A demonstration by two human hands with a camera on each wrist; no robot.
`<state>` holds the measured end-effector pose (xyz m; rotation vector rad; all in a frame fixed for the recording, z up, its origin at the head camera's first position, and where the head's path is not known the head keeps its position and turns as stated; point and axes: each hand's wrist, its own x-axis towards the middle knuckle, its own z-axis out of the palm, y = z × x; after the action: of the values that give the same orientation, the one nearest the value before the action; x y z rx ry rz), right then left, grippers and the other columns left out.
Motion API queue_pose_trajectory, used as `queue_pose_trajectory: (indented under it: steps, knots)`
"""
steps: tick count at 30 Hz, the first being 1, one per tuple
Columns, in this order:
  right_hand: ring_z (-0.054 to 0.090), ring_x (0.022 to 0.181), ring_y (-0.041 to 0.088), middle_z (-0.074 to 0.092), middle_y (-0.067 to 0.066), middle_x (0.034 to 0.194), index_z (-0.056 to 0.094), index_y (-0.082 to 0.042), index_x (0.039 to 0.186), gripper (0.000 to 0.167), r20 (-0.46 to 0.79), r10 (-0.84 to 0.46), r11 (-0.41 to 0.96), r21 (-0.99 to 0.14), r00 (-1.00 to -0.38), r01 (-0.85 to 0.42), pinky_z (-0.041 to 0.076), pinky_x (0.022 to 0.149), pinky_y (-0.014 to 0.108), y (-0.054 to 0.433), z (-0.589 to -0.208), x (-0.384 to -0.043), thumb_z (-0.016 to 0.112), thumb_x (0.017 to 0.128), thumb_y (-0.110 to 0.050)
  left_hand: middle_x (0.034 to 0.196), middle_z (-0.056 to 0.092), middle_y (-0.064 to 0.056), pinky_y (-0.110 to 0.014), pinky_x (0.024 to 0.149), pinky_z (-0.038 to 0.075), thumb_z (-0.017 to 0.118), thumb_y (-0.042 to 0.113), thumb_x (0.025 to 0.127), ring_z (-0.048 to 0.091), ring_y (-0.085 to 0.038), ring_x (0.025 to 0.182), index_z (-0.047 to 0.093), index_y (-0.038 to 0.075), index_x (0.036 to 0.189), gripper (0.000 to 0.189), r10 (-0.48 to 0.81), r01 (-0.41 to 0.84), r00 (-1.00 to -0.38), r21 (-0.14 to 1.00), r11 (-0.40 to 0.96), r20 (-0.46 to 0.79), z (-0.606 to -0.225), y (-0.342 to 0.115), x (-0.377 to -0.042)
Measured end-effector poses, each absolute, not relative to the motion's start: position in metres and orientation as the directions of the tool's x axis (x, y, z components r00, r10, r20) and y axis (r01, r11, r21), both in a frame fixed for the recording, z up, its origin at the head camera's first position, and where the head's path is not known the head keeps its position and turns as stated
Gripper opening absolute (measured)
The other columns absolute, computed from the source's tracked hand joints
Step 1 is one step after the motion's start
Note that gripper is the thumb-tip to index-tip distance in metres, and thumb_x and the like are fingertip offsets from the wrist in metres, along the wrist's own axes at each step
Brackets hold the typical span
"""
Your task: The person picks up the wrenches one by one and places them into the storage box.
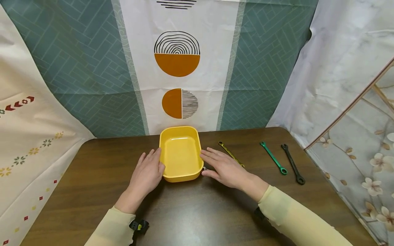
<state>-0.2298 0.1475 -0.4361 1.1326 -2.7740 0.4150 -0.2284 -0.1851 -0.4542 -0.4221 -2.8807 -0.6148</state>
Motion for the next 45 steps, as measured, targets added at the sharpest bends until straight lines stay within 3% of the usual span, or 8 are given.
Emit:
queue_pose_trajectory:
  steps: [6, 24, 45]
  knots:
    - [0.034, 0.164, 0.029, 0.044, 0.008, 0.174, 0.047, -0.009, 0.168, 0.073, 0.189, -0.637, 0.725, -0.183, -0.748, -0.664, 0.031, 0.132, 0.051, 0.157, -0.436, -0.233, 0.064, 0.11, -0.05, 0.167, 0.049, -0.025, -0.066, 0.131, 0.02, 0.045, 0.011, 0.11, 0.043, -0.045, 0.157, 0.042, -0.011, 0.163, 0.058, 0.245, 0.319, -0.941, 0.367, 0.874, 0.233, -0.453, -0.186, -0.227]
    - [0.049, 0.155, 0.036, 0.058, 0.016, 0.161, 0.06, -0.003, 0.158, 0.067, 0.168, -0.599, 0.78, -0.1, -0.783, -0.618, 0.038, 0.128, 0.055, 0.18, -0.442, -0.232, 0.071, 0.107, -0.046, 0.168, 0.047, -0.025, -0.065, 0.132, 0.02, 0.044, 0.013, 0.11, 0.039, -0.046, 0.159, 0.041, -0.01, 0.164, 0.059, 0.251, 0.319, -0.942, 0.37, 0.872, 0.221, -0.452, -0.184, -0.229]
    - [0.063, 0.142, 0.034, 0.069, 0.016, 0.149, 0.069, -0.002, 0.147, 0.06, 0.167, -0.587, 0.798, -0.045, -0.792, -0.601, 0.045, 0.122, 0.054, 0.185, -0.448, -0.231, 0.075, 0.105, -0.044, 0.168, 0.047, -0.025, -0.064, 0.132, 0.02, 0.044, 0.012, 0.11, 0.038, -0.046, 0.159, 0.041, -0.011, 0.164, 0.059, 0.258, 0.327, -0.94, 0.38, 0.865, 0.222, -0.452, -0.185, -0.227]
